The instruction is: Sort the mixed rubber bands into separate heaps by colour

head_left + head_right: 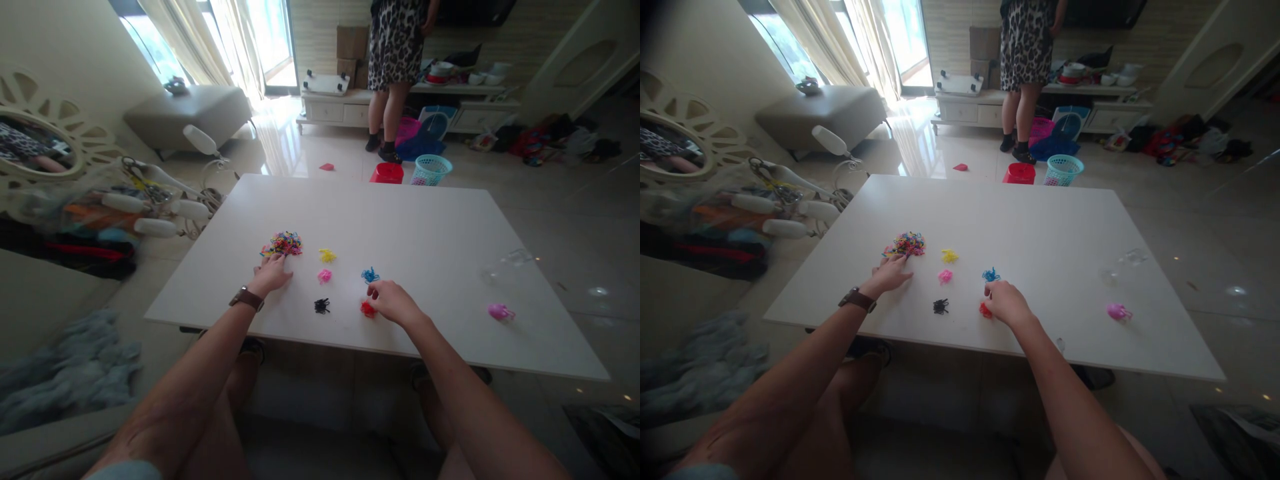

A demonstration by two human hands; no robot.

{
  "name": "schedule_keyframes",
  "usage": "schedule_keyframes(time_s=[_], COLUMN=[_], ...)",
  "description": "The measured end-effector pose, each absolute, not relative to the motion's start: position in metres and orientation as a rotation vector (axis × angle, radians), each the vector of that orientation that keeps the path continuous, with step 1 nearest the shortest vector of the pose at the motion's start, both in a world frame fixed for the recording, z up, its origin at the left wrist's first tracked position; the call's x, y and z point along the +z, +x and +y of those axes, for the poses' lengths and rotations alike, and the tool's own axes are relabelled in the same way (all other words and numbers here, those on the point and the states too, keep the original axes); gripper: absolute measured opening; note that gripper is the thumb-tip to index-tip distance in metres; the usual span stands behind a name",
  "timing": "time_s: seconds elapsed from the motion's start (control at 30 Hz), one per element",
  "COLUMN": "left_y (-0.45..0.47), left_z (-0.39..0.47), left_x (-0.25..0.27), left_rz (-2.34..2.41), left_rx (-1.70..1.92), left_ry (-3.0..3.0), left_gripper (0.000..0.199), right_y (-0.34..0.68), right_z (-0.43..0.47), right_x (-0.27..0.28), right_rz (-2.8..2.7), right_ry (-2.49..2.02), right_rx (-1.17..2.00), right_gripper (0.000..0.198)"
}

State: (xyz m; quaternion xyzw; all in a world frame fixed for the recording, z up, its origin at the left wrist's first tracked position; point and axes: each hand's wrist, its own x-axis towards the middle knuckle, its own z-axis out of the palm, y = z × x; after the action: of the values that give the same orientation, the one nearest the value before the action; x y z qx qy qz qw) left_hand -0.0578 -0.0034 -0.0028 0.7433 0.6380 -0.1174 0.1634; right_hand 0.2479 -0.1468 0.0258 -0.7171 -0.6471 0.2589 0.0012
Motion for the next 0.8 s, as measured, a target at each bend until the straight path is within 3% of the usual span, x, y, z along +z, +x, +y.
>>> schedule_keyframes(time_s=[0.2, 0.43, 0.8], left_y=[-0.062, -0.062, -0.075], left_z=[0.003, -0.002, -0.005], left_x=[0.008, 0.024, 0.004], left_rz=[1.837, 1.829, 1.811], left_rx=[-0.305, -0.338, -0.472], left_ry=[2.061, 2.060, 2.158], left_gripper=[0.060, 0.069, 0.060], right_y=[0.247, 0.247, 0.244], right_z=[-0.147, -0.147, -0.148], right_x=[0.025, 0.024, 0.030], right_rz=[-2.044, -2.068, -2.060], right_ry=[-2.232, -2.219, -2.229], right_rx=[0.809, 0.822, 0.856], right_gripper=[0.017, 0.016, 0.015])
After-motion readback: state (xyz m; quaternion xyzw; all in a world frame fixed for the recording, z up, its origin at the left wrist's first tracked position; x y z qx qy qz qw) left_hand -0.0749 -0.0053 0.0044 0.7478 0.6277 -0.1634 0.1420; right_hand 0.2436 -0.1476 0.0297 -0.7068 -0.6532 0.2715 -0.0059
